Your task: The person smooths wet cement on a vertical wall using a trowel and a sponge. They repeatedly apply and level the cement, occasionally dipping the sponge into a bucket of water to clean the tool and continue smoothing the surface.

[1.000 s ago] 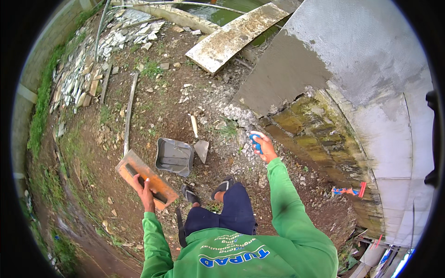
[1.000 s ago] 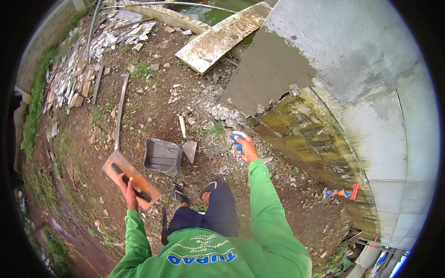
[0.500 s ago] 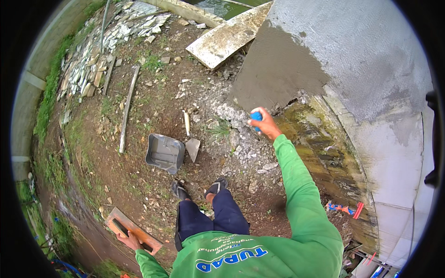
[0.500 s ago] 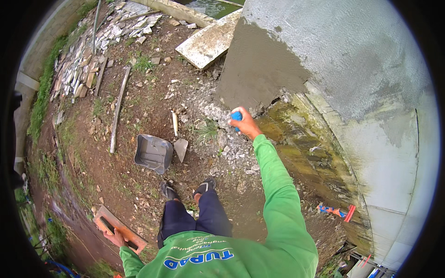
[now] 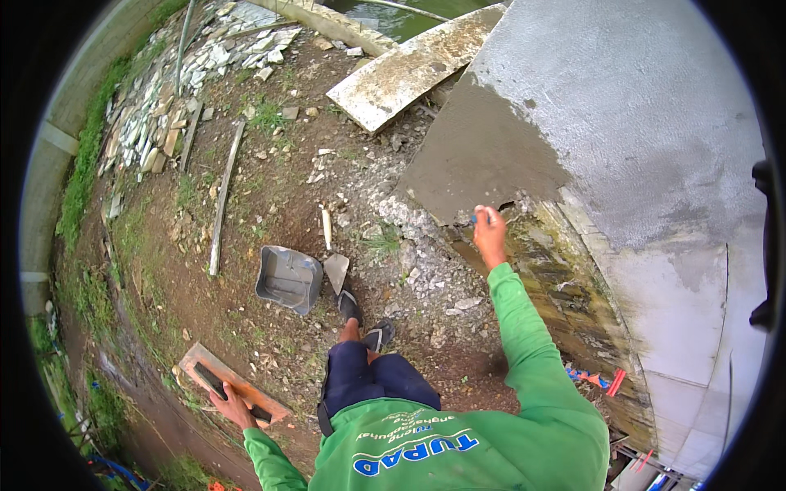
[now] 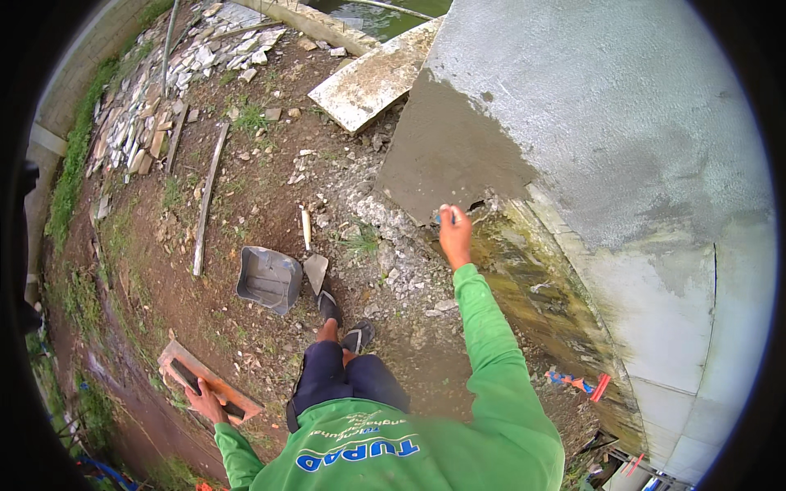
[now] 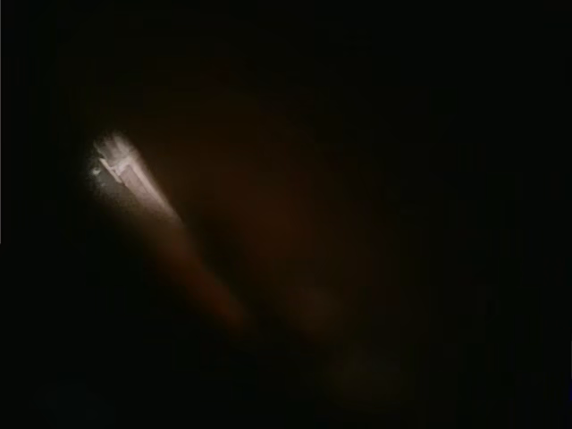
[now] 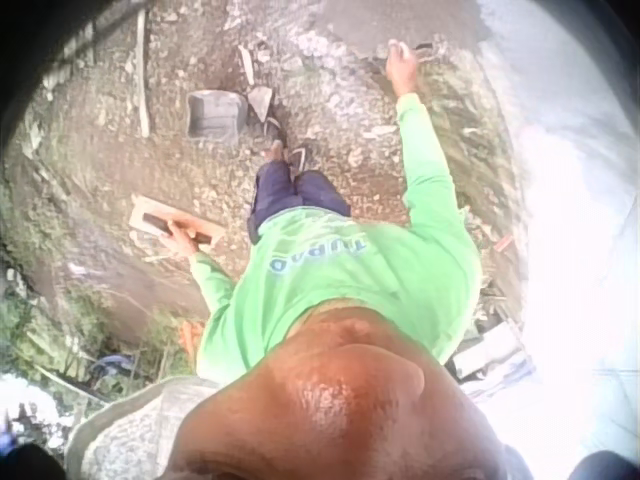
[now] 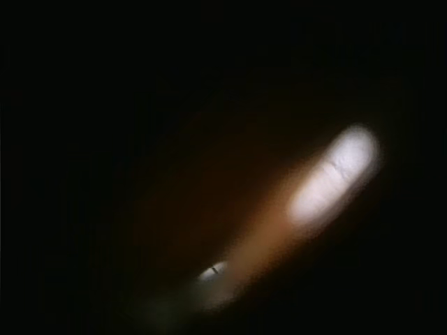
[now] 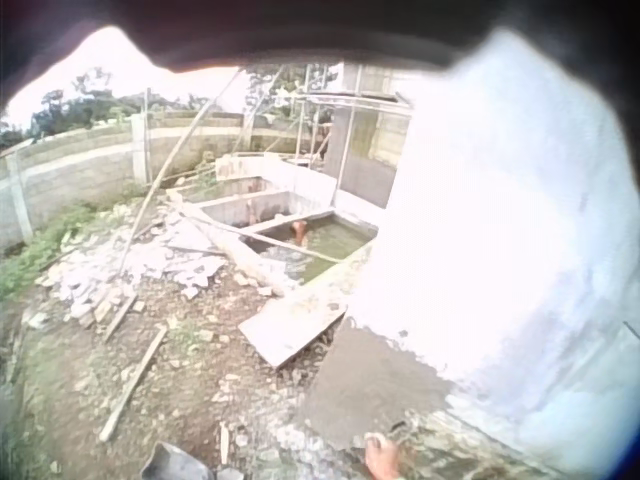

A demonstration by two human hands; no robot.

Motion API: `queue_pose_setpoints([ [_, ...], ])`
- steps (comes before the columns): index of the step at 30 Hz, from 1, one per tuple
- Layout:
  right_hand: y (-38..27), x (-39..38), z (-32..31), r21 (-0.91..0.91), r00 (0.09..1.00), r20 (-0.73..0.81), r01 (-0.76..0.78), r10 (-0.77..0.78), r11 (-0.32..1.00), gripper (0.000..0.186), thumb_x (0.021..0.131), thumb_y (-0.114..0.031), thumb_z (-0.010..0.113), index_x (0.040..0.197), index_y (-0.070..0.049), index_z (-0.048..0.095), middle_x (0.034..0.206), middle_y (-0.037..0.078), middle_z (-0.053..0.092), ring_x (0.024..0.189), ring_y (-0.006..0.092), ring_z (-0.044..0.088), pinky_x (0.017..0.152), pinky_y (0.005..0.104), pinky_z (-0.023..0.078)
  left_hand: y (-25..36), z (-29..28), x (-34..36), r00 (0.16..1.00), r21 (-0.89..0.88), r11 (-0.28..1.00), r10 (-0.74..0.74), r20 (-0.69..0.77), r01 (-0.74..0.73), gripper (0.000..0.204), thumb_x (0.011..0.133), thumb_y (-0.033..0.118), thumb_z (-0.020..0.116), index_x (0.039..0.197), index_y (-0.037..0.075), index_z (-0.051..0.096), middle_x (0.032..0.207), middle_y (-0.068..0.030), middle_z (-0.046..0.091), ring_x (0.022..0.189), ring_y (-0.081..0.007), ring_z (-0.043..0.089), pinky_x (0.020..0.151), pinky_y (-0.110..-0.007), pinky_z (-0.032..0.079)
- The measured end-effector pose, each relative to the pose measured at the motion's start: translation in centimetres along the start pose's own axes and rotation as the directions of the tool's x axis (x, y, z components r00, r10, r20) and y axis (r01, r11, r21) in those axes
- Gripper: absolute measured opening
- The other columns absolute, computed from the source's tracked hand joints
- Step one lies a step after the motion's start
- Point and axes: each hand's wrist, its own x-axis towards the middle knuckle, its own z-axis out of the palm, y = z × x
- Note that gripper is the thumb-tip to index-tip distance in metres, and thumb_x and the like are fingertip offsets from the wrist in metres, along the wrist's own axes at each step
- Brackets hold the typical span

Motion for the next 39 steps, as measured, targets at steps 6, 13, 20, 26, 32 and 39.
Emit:
queue_pose_setpoints([
  [6,-7.1,4.2,1.2,-0.231,0.967,0.016,0.252,-0.255,0.94,0.031,0.094,-0.022,0.062,0.075,-0.001,0.049,0.06,0.003,0.043,0.059,0.0094,0.035,0.051,0.033,0.034,12.4,19.2,3.8,0.913,-0.468,0.879,0.263,0.311,-0.093,0.04,0.101,0.033,0.062,0.122,-0.001,0.055,0.107,-0.0062,0.061,0.095,-0.0131,0.055,0.084,-0.029,0.046],
  [13,-9.4,-4.1,-8.1,-0.222,0.977,-0.112,0.155,-0.183,0.963,0.026,0.1,-0.018,0.057,0.08,-0.003,0.052,0.065,0.0,0.043,0.062,0.0081,0.036,0.054,0.0299,0.034,30.2,42.3,-14.9,0.633,-0.737,0.676,0.585,0.507,-0.034,0.039,0.101,0.02,0.06,0.135,0.004,0.051,0.096,-0.005,0.062,0.081,-0.0121,0.059,0.071,-0.028,0.051],
  [20,-1.1,-23.1,-21.6,-0.585,0.973,-0.135,-0.232,0.189,0.777,0.026,0.097,-0.024,0.062,0.084,-0.002,0.059,0.067,0.006,0.051,0.063,0.015,0.046,0.06,0.0337,0.041,40.2,47.0,-33.6,0.477,-0.773,0.514,0.82,0.317,-0.371,0.036,0.101,0.031,0.055,0.122,0.001,0.055,0.099,-0.0162,0.064,0.091,-0.0301,0.063,0.079,-0.045,0.049],
  [26,10.8,-42.3,-39.7,-0.839,0.932,-0.16,-0.302,0.327,0.453,0.017,0.085,-0.019,0.069,0.081,-0.002,0.068,0.068,0.014,0.064,0.061,0.0206,0.058,0.061,0.0375,0.047,32.9,53.5,-32.0,0.46,-0.728,0.516,0.834,0.305,-0.452,0.036,0.087,0.012,0.066,0.12,0.002,0.056,0.1,-0.0178,0.062,0.092,-0.0379,0.061,0.079,-0.044,0.047],
  [32,16.0,-49.3,-49.5,-0.587,0.708,-0.405,-0.687,0.579,0.429,0.01,0.081,-0.012,0.071,0.077,-0.003,0.068,0.065,0.002,0.06,0.056,0.0122,0.052,0.052,0.0326,0.043,41.8,46.4,-33.9,0.398,-0.762,0.464,0.869,0.294,-0.451,0.033,0.093,0.013,0.064,0.122,0.001,0.054,0.104,-0.0193,0.065,0.092,-0.036,0.065,0.079,-0.046,0.051],
  [39,19.3,-48.1,-47.0,-0.504,0.735,-0.367,-0.672,0.57,0.542,0.008,0.078,-0.01,0.073,0.076,-0.003,0.069,0.064,0.005,0.062,0.054,0.0123,0.054,0.049,0.0327,0.043,36.9,53.0,-29.2,0.569,-0.718,0.54,0.786,0.243,-0.439,0.027,0.091,0.009,0.063,0.116,0.005,0.056,0.087,-0.0143,0.059,0.079,-0.034,0.062,0.07,-0.043,0.046],
])
